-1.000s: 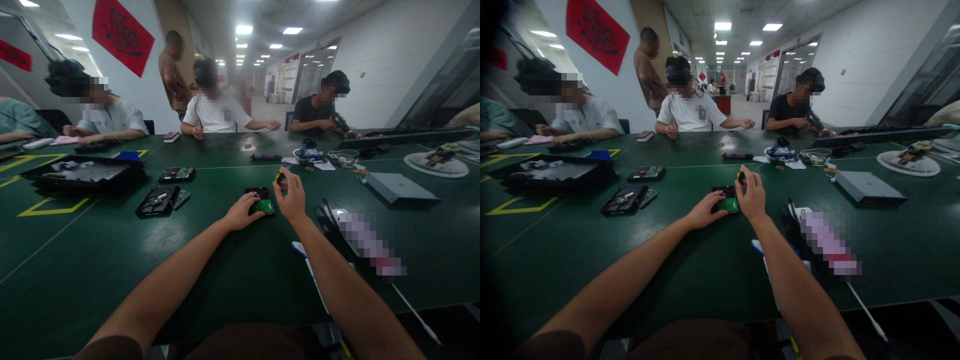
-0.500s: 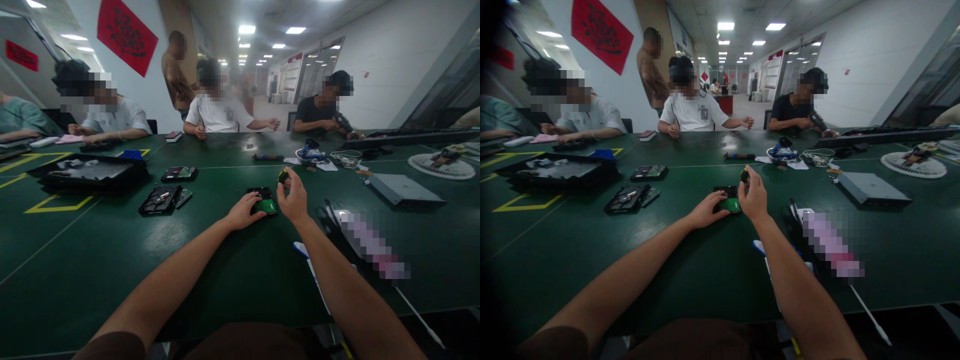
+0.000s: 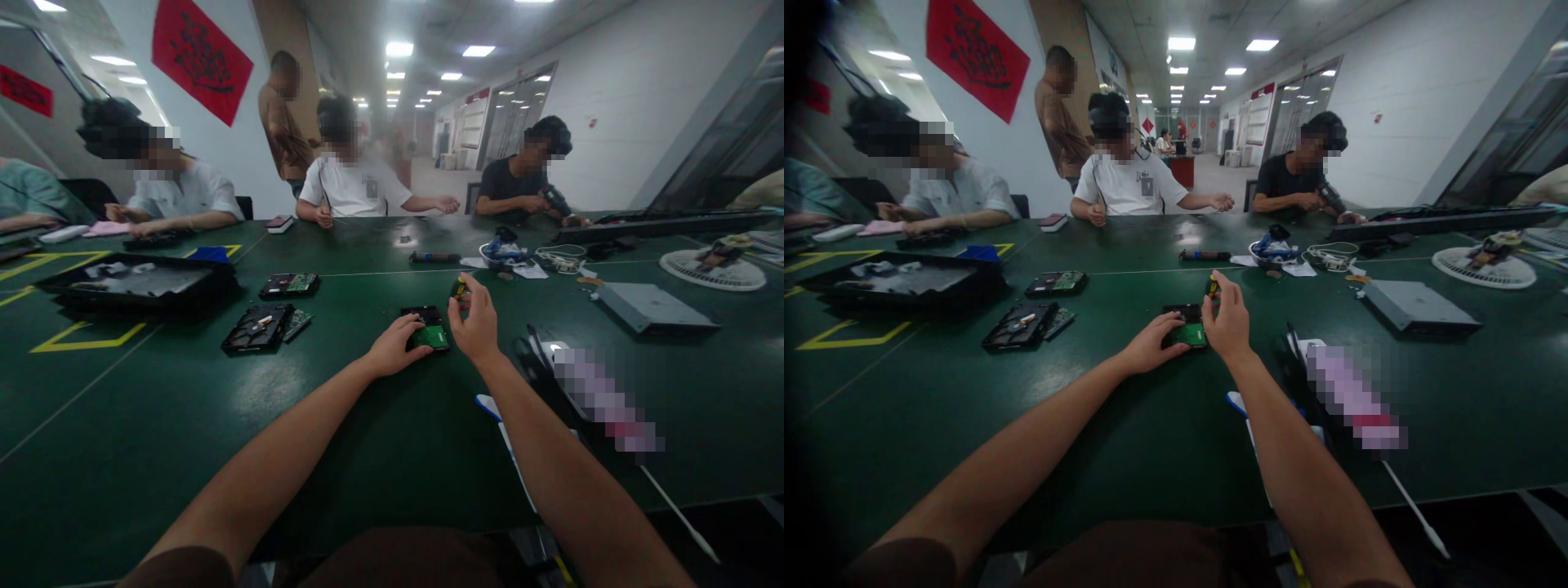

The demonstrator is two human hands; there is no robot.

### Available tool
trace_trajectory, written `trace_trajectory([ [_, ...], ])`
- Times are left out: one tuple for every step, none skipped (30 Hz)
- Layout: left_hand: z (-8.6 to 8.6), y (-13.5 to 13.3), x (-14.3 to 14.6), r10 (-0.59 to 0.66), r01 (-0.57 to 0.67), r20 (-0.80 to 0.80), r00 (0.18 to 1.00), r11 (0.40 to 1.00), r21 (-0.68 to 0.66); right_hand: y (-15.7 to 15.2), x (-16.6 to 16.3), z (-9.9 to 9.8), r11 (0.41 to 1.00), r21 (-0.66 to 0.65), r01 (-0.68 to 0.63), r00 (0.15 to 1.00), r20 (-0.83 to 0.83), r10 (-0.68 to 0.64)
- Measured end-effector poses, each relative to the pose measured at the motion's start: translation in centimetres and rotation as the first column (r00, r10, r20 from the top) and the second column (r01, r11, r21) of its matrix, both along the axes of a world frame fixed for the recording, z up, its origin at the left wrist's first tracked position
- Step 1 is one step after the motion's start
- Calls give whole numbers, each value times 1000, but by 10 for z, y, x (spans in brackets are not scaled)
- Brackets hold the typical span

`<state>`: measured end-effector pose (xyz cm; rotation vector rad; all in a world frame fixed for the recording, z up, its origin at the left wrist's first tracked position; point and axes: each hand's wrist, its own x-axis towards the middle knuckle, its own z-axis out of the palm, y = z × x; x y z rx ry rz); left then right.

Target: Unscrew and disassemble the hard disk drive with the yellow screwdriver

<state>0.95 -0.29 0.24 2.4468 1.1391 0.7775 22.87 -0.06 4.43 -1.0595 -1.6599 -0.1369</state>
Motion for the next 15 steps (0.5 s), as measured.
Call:
trace_trajectory([
  [0, 0, 0, 1, -1, -1, 1000, 1000, -1, 0, 0, 0, 1000, -2, 1, 1000, -4, -1],
  [0, 0, 0, 3, -3, -3, 1000, 1000, -2, 0, 0, 0, 1000, -4, 3, 1000, -6, -3],
  [0, 0, 0, 5, -5, -5, 1000, 1000, -3, 0, 0, 0, 1000, -6, 5, 1000, -8, -5],
  [0, 0, 0, 7, -7, -7, 1000, 1000, -3, 0, 0, -1, 1000, -6, 4, 1000, -9, -4],
  [0, 0, 0, 9, -9, -9, 1000, 1000, -4, 0, 0, -1, 1000, -8, 0, 1000, -10, 0],
  [0, 0, 0, 11, -11, -10, 1000, 1000, -5, 0, 0, -1, 1000, -11, -6, 1000, -11, 6],
  [1, 0, 0, 13, -13, -9, 1000, 1000, -5, 0, 0, -1, 1000, -14, -12, 1000, -11, 12],
  [1, -1, 0, 13, -13, -8, 1000, 1000, -5, 0, 0, -1, 1000, -17, -16, 1000, -13, 16],
  [1, -1, 0, 11, -11, -5, 1000, 1000, -6, -1, -1, -1, 1000, -21, -19, 1000, -14, 18],
  [2, -1, 0, 9, -9, -3, 1000, 1000, -5, -1, -1, 0, 1000, -24, -19, 1000, -17, 19],
  [2, -2, 0, 6, -6, -2, 1000, 1000, -5, -2, -1, 0, 999, -26, -19, 1000, -20, 19],
  [3, -2, 0, 3, -3, -3, 1000, 1000, -6, -2, -1, 1, 999, -27, -19, 1000, -23, 18],
  [3, -2, 0, 0, 0, -3, 1000, 1000, -5, -2, -1, 1, 999, -27, -18, 1000, -24, 17],
  [4, -2, 0, -1, 1, -4, 1000, 1000, -6, -2, -1, 1, 999, -27, -17, 1000, -24, 16],
  [4, -2, 0, 0, 0, -5, 1000, 1000, -8, -2, -1, 1, 1000, -26, -17, 1000, -21, 16],
])
